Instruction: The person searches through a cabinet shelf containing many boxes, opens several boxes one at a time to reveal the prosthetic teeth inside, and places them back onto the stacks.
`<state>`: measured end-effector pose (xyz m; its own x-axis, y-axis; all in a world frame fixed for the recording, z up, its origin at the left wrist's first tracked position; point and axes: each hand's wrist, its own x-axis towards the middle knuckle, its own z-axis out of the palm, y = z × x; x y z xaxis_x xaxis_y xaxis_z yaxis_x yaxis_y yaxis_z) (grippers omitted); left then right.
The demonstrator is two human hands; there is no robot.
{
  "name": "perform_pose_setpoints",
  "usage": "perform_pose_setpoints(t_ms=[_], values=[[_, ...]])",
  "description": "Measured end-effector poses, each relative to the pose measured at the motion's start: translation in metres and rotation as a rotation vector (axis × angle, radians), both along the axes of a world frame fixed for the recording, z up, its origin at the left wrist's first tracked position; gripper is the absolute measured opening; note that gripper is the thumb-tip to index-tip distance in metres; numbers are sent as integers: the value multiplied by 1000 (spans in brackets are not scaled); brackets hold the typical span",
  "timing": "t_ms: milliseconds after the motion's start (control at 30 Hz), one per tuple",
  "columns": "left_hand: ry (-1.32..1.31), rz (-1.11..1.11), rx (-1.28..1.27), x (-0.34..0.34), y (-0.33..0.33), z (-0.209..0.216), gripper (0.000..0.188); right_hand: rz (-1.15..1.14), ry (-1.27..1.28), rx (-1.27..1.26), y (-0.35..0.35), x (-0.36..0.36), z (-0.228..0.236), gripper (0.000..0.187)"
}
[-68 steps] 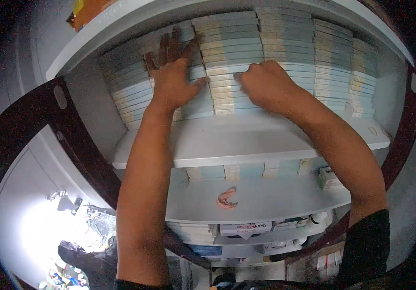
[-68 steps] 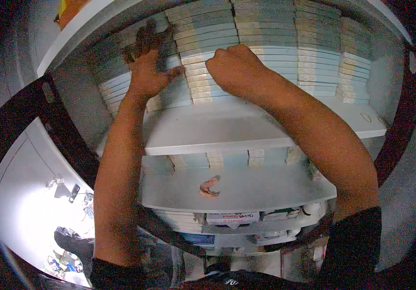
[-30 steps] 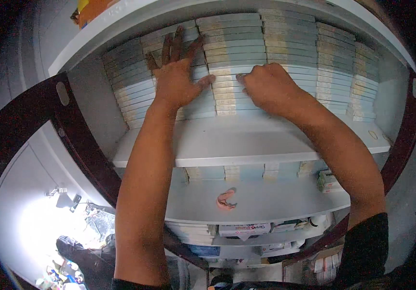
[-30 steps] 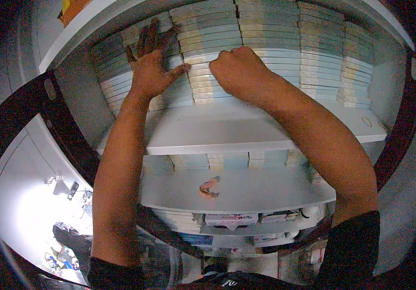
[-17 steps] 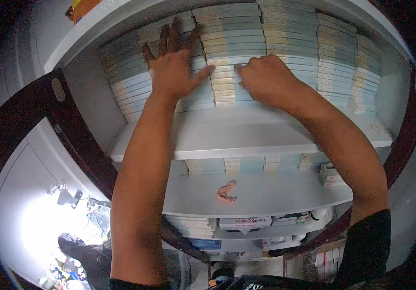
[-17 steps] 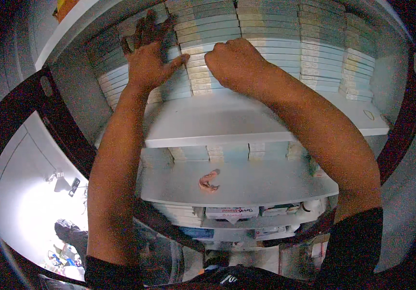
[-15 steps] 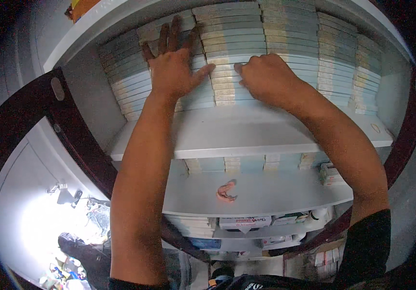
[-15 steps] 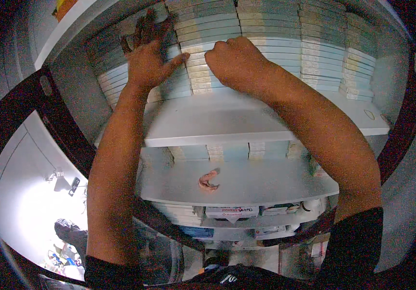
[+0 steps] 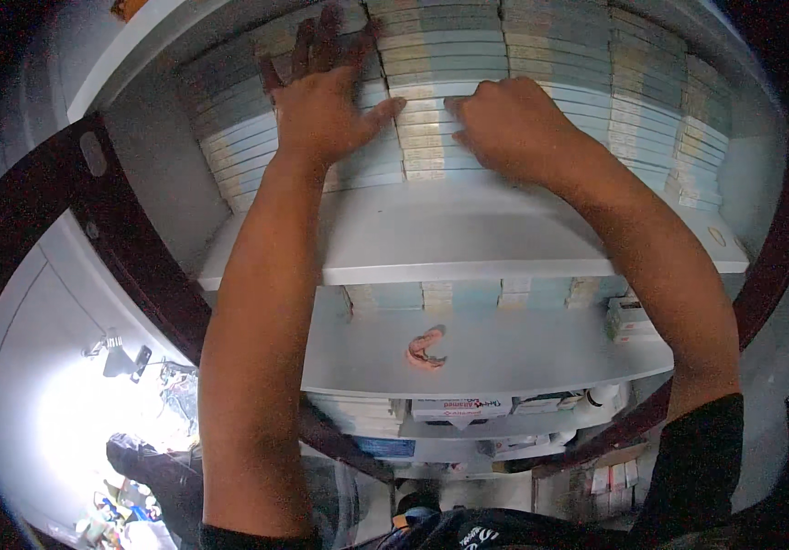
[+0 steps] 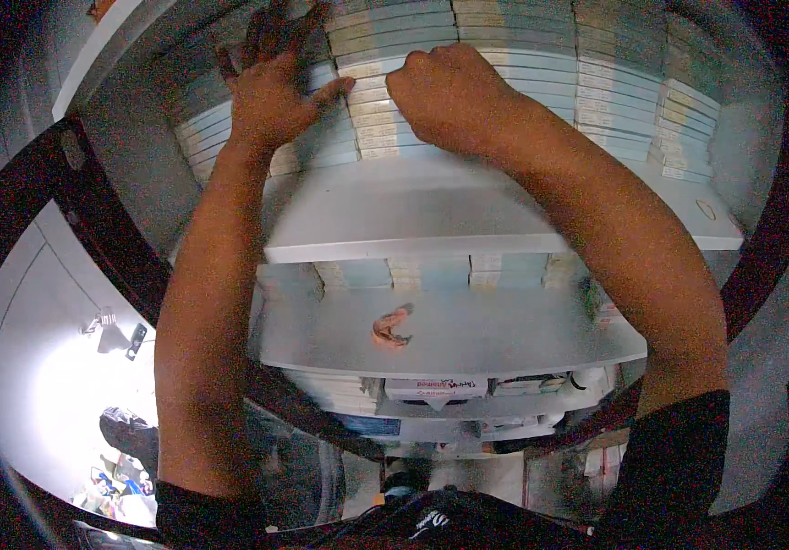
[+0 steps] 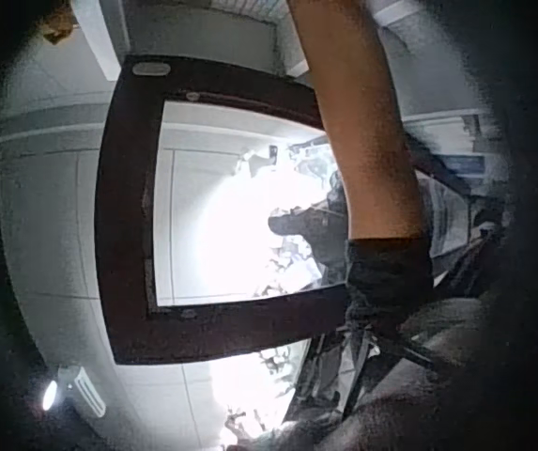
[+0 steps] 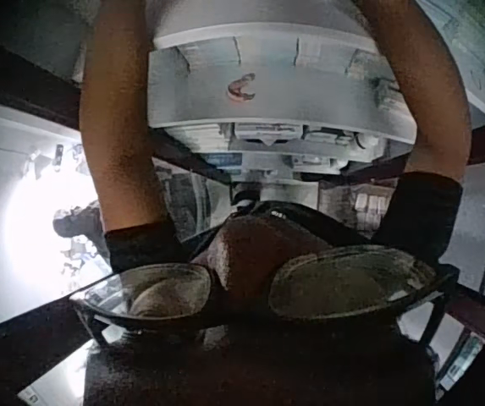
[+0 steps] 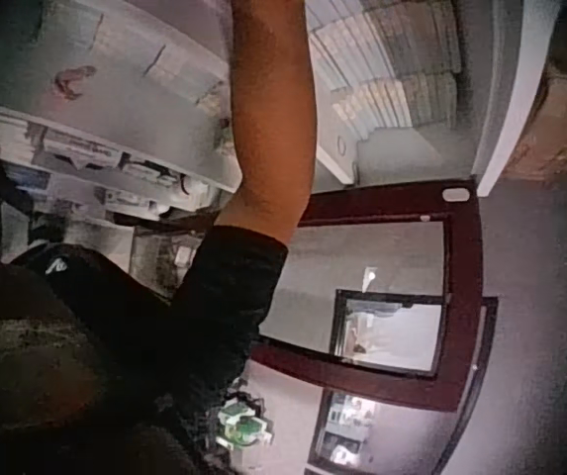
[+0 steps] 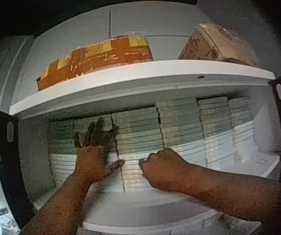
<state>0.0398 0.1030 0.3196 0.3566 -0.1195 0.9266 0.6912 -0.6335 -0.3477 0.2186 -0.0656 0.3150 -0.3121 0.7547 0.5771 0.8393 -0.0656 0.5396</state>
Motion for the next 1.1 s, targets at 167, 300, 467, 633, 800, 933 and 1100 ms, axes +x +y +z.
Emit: perform_pose_setpoints(t_ms=[167,300,467,633,800,933,1100], values=[[17,15,-134,1,2,-2,88,3,27,4,-1,-1,0,11],[57,207,-74,1,6,-1,92,34,21,39,0,3,-3,12],[9,36,-89,-2,2,-2,86,18,10,50,0,-1,-2,15],[27,135,-214,0,-37,5,83,-15,-20,72,0,4,-6,16],[36,63,-235,-8,-27,7,118,21,6,51,0,1,-4,16],[55,94,-205,-5,-27,8,114,18,33,46,-3,-1,-4,16],[52,125,-179,-3,-27,8,112,-14,14,16,-1,-4,-2,26]])
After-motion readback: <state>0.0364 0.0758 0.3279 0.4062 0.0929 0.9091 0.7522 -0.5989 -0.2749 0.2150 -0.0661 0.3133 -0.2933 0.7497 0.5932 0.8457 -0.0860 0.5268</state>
